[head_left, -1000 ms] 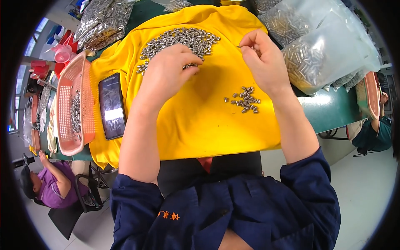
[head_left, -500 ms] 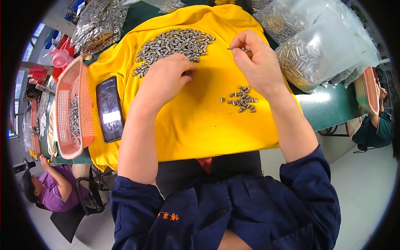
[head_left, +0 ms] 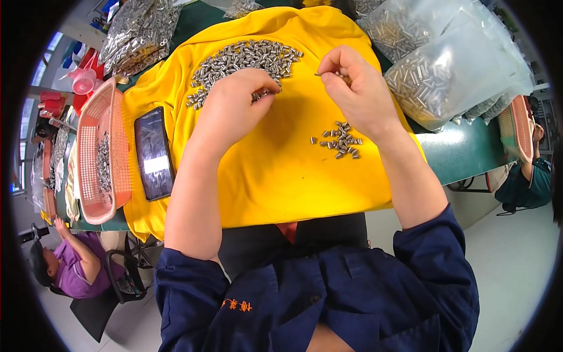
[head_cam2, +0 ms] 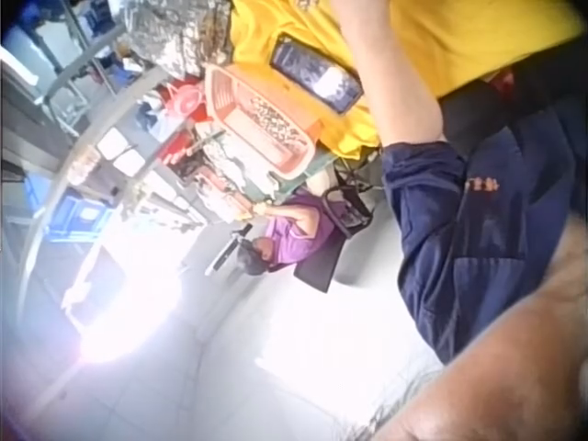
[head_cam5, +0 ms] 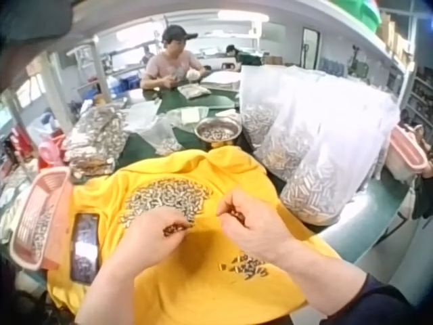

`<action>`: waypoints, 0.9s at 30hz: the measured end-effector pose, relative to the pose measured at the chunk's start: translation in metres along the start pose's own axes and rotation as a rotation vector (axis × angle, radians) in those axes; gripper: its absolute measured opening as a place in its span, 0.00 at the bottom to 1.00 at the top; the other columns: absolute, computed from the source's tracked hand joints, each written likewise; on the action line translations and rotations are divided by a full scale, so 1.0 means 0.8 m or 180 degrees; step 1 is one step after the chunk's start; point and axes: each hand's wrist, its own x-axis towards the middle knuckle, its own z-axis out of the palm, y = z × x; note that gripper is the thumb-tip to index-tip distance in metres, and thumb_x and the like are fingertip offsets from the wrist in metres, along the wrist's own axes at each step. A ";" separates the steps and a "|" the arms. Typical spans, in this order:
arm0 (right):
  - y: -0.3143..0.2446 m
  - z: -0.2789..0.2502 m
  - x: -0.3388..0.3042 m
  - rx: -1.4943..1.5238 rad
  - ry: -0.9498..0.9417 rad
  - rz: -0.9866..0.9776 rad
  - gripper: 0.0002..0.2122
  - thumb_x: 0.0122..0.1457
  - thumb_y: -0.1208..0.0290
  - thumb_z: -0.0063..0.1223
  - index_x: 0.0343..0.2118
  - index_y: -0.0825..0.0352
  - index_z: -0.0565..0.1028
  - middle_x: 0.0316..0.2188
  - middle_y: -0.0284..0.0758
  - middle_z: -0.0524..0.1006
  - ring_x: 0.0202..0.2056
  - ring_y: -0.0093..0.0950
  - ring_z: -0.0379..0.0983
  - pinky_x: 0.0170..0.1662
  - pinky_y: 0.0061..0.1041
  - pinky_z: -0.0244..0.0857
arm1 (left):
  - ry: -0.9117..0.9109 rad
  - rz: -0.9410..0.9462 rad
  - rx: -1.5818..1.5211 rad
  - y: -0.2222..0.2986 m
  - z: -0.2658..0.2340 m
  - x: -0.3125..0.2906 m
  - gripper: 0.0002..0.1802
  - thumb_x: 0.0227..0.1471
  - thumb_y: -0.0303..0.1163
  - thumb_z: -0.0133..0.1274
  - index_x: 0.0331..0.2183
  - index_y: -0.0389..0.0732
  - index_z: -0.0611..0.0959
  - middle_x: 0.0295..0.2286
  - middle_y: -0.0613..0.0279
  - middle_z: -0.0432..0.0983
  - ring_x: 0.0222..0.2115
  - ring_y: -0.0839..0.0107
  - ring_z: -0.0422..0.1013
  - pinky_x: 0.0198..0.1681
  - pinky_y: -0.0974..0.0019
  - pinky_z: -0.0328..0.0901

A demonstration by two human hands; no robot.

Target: Inspecting and sorting small metal industrial components on a workbench.

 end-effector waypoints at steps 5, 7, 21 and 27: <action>-0.007 -0.002 -0.003 0.0298 -0.0405 0.0216 0.03 0.45 0.75 0.42 0.24 0.68 0.66 0.16 0.29 0.66 0.17 0.17 0.58 0.21 0.17 0.54 | -0.0128 -0.0920 -0.2549 0.013 0.005 0.001 0.06 0.42 0.22 0.50 0.28 0.35 0.77 0.26 0.63 0.74 0.27 0.78 0.70 0.33 0.77 0.64; -0.010 0.000 -0.004 0.0270 -0.0554 0.0128 0.03 0.44 0.75 0.42 0.23 0.68 0.65 0.14 0.29 0.64 0.17 0.16 0.57 0.20 0.16 0.53 | -0.0095 -0.0938 -0.3096 0.013 0.007 0.000 0.08 0.42 0.21 0.51 0.30 0.33 0.76 0.26 0.63 0.74 0.28 0.78 0.70 0.33 0.78 0.64; -0.009 0.006 -0.009 -0.0491 -0.0592 -0.0300 0.03 0.44 0.77 0.41 0.23 0.67 0.64 0.16 0.35 0.66 0.19 0.28 0.61 0.23 0.23 0.56 | -0.0094 -0.0841 -0.2837 0.016 0.016 0.001 0.07 0.40 0.21 0.52 0.29 0.33 0.78 0.25 0.64 0.74 0.26 0.80 0.69 0.32 0.79 0.64; -0.009 0.010 -0.010 -0.0567 -0.0488 -0.0248 0.03 0.44 0.75 0.41 0.23 0.67 0.64 0.15 0.39 0.68 0.19 0.34 0.64 0.24 0.28 0.58 | 0.0076 -0.0785 -0.2590 0.018 0.022 0.000 0.06 0.39 0.22 0.53 0.27 0.34 0.78 0.23 0.66 0.74 0.24 0.82 0.68 0.29 0.79 0.64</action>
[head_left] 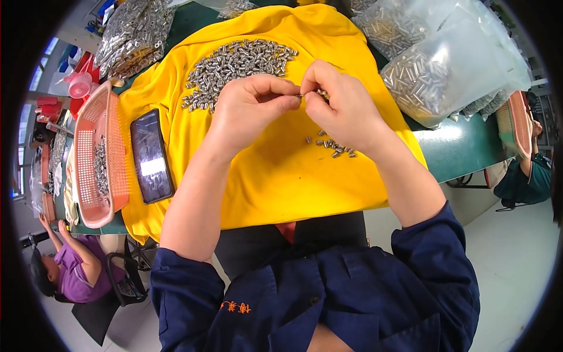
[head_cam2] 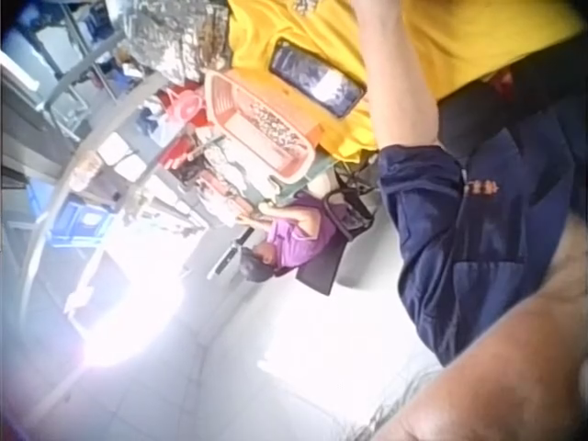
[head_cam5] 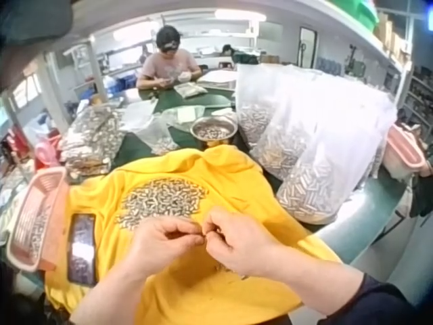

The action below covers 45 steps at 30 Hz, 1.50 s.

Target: Inspecting and sorting small metal industrial components on a workbench.

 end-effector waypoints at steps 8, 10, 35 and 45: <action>0.006 -0.002 0.003 0.0117 0.0117 0.0316 0.04 0.45 0.75 0.41 0.24 0.68 0.65 0.15 0.38 0.67 0.18 0.28 0.64 0.23 0.25 0.58 | 0.0437 0.0469 0.1729 -0.002 -0.006 0.003 0.06 0.40 0.25 0.52 0.26 0.36 0.78 0.21 0.67 0.74 0.22 0.81 0.68 0.28 0.79 0.63; 0.005 -0.007 0.004 0.0565 0.0202 0.0651 0.03 0.45 0.75 0.41 0.24 0.68 0.65 0.15 0.36 0.67 0.18 0.25 0.62 0.22 0.23 0.57 | 0.0363 0.0172 0.0762 -0.005 -0.007 0.007 0.08 0.42 0.25 0.50 0.29 0.35 0.77 0.23 0.65 0.74 0.24 0.80 0.69 0.31 0.78 0.63; -0.001 -0.008 0.003 0.0938 -0.0070 0.0348 0.02 0.48 0.79 0.40 0.25 0.66 0.64 0.20 0.24 0.62 0.21 0.12 0.54 0.23 0.11 0.50 | -0.0268 -0.0372 -0.1903 -0.011 -0.003 0.005 0.08 0.44 0.22 0.49 0.32 0.34 0.74 0.28 0.59 0.72 0.28 0.72 0.71 0.34 0.72 0.67; -0.006 -0.005 0.000 0.0288 0.0181 0.0011 0.03 0.45 0.76 0.42 0.24 0.68 0.65 0.17 0.37 0.68 0.20 0.30 0.65 0.24 0.24 0.59 | -0.0041 -0.0134 -0.1147 -0.007 0.004 0.003 0.06 0.43 0.22 0.50 0.29 0.33 0.76 0.26 0.60 0.73 0.27 0.74 0.71 0.34 0.74 0.66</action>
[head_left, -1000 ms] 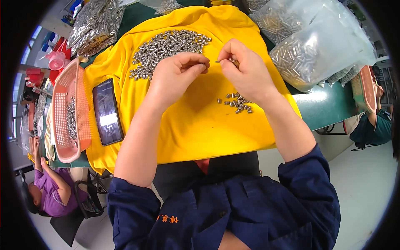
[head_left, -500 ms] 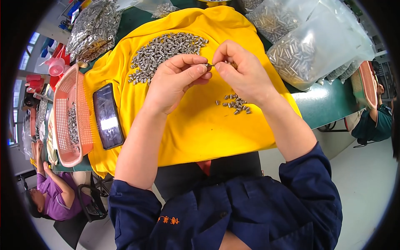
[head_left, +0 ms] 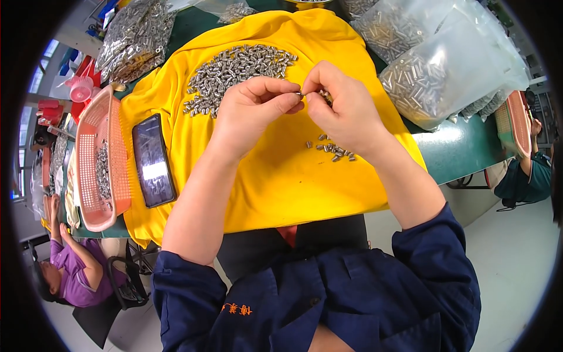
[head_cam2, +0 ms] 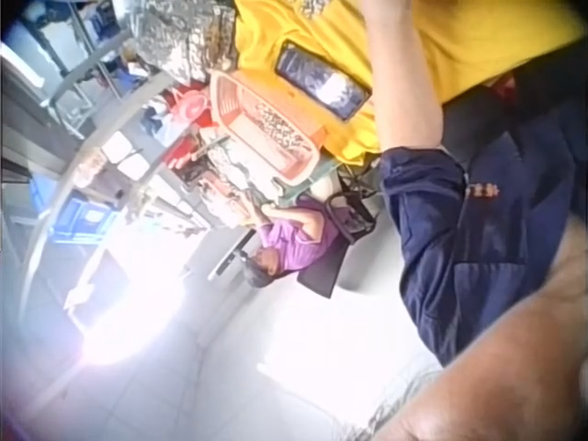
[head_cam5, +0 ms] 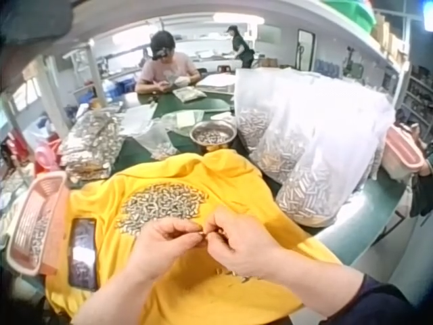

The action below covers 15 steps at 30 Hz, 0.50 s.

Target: Inspecting and sorting small metal industrial components on a workbench.

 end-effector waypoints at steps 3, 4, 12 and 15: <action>0.000 0.003 0.000 -0.0194 0.0031 0.0001 0.03 0.45 0.75 0.42 0.24 0.67 0.64 0.18 0.40 0.69 0.21 0.35 0.66 0.25 0.28 0.60 | 0.0016 0.0111 0.0050 0.001 0.002 0.000 0.05 0.43 0.21 0.50 0.28 0.33 0.76 0.26 0.60 0.73 0.27 0.74 0.71 0.33 0.75 0.66; 0.001 0.004 0.000 -0.0203 0.0091 -0.0052 0.03 0.45 0.75 0.42 0.24 0.67 0.64 0.17 0.40 0.69 0.21 0.37 0.66 0.25 0.29 0.60 | 0.0018 0.0112 0.0047 0.000 0.002 0.000 0.05 0.43 0.21 0.50 0.28 0.33 0.76 0.26 0.60 0.73 0.27 0.74 0.71 0.33 0.75 0.66; 0.009 0.006 -0.002 -0.0299 0.0050 -0.0117 0.03 0.45 0.75 0.41 0.24 0.67 0.65 0.16 0.37 0.68 0.19 0.32 0.65 0.23 0.26 0.58 | -0.0114 -0.0223 -0.0261 -0.006 -0.006 0.006 0.07 0.41 0.24 0.52 0.28 0.36 0.76 0.24 0.63 0.73 0.26 0.76 0.70 0.31 0.75 0.64; 0.022 -0.014 0.007 0.1047 0.0095 0.0724 0.02 0.47 0.74 0.42 0.24 0.66 0.66 0.14 0.26 0.64 0.16 0.16 0.58 0.19 0.16 0.53 | 0.0145 0.0137 0.0020 -0.005 -0.026 0.008 0.06 0.41 0.24 0.52 0.28 0.37 0.76 0.23 0.64 0.73 0.26 0.77 0.69 0.31 0.76 0.64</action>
